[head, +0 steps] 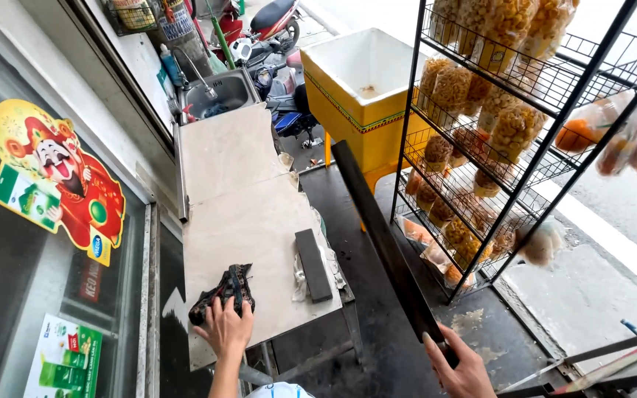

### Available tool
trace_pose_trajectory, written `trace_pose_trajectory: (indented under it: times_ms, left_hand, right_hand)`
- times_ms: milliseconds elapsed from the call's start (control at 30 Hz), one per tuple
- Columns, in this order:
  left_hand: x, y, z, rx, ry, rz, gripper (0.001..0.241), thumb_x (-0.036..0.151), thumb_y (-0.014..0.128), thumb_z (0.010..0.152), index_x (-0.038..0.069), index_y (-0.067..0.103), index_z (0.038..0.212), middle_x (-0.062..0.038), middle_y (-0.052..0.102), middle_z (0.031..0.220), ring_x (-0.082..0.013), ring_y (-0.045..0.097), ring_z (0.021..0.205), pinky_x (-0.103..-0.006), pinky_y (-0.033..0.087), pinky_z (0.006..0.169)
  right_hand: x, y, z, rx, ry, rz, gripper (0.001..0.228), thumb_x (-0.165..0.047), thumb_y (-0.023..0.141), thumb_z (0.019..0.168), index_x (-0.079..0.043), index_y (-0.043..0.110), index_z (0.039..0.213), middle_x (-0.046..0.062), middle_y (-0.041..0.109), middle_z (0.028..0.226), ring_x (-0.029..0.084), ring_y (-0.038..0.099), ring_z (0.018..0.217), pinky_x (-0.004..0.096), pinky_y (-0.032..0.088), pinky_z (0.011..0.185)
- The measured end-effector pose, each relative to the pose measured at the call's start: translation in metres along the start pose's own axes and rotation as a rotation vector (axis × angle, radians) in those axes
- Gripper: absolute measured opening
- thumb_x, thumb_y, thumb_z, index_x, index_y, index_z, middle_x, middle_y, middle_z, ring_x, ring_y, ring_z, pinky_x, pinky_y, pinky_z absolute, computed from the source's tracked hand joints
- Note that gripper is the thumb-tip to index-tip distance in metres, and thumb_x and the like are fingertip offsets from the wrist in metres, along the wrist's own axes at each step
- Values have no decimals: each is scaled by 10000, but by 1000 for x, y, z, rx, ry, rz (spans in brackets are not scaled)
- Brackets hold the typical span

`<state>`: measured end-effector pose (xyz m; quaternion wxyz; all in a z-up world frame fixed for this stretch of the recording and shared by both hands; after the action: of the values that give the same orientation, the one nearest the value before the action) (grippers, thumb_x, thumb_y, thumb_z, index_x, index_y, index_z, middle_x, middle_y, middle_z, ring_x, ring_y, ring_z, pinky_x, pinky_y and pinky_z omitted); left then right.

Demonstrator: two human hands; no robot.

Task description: Carving meat from a vertical rotisserie using a knife and tongs for sandwich preparation.

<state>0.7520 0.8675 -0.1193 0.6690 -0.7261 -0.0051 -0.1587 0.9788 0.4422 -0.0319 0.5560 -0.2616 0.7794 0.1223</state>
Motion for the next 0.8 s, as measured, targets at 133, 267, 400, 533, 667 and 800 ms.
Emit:
trace_pose_trajectory:
  times_ms: [133, 267, 400, 533, 667, 800]
  left_hand:
    - [65, -52, -66, 286, 333, -303, 724, 651, 299, 953, 187, 465, 1483, -68, 354, 1649, -279, 290, 1523, -666, 2, 1236]
    - [141, -79, -194, 273, 651, -424, 594, 481, 390, 1007, 154, 463, 1498, -60, 376, 1636, -262, 286, 1535, -672, 49, 1234]
    - [172, -62, -281, -60, 984, -482, 627, 451, 399, 1035, 87, 427, 1546, -97, 387, 1637, -279, 252, 1562, -629, 8, 1253]
    - [172, -25, -312, -353, 1026, -389, 736, 570, 172, 1032, 98, 445, 1527, -107, 395, 1629, -282, 201, 1582, -643, -39, 1257]
    - [179, -6, -288, -401, 1008, -423, 775, 590, 197, 1010, 58, 456, 1511, -96, 381, 1639, -265, 206, 1581, -637, -30, 1265]
    - [203, 19, -181, -475, 973, -110, 867, 679, -69, 934, 195, 258, 1575, 23, 199, 1687, -200, 67, 1583, -581, -120, 1264]
  right_hand:
    - [-25, 10, 14, -51, -116, -251, 433, -318, 627, 969, 11, 688, 694, 98, 663, 566, 193, 595, 519, 318, 461, 529]
    - [14, -2, 11, -278, -100, -123, 264, -95, 639, 952, 15, 690, 1187, 130, 686, 697, 203, 600, 581, 328, 496, 537]
    - [59, -39, -39, -181, 136, -406, 297, -211, 658, 969, 55, 772, 906, 115, 623, 562, 186, 507, 469, 313, 387, 439]
    - [81, -77, -78, -159, 253, -491, 358, -165, 713, 946, 102, 732, 708, 134, 606, 519, 192, 481, 456, 310, 361, 423]
    - [94, -76, -52, -200, 305, -454, 410, -190, 702, 958, 88, 645, 662, 140, 561, 497, 200, 463, 441, 321, 373, 410]
    - [64, -16, 50, -313, 223, -601, 401, -243, 658, 960, 49, 690, 688, 110, 600, 502, 188, 498, 435, 311, 385, 414]
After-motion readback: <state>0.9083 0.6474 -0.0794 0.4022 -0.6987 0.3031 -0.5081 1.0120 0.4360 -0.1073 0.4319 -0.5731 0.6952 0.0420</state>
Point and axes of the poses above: each hand's wrist, its own z-axis towards the middle knuckle, its own y-axis out of the palm, x = y × z, the point moved 3 cm from there along z, towards the middle knuckle
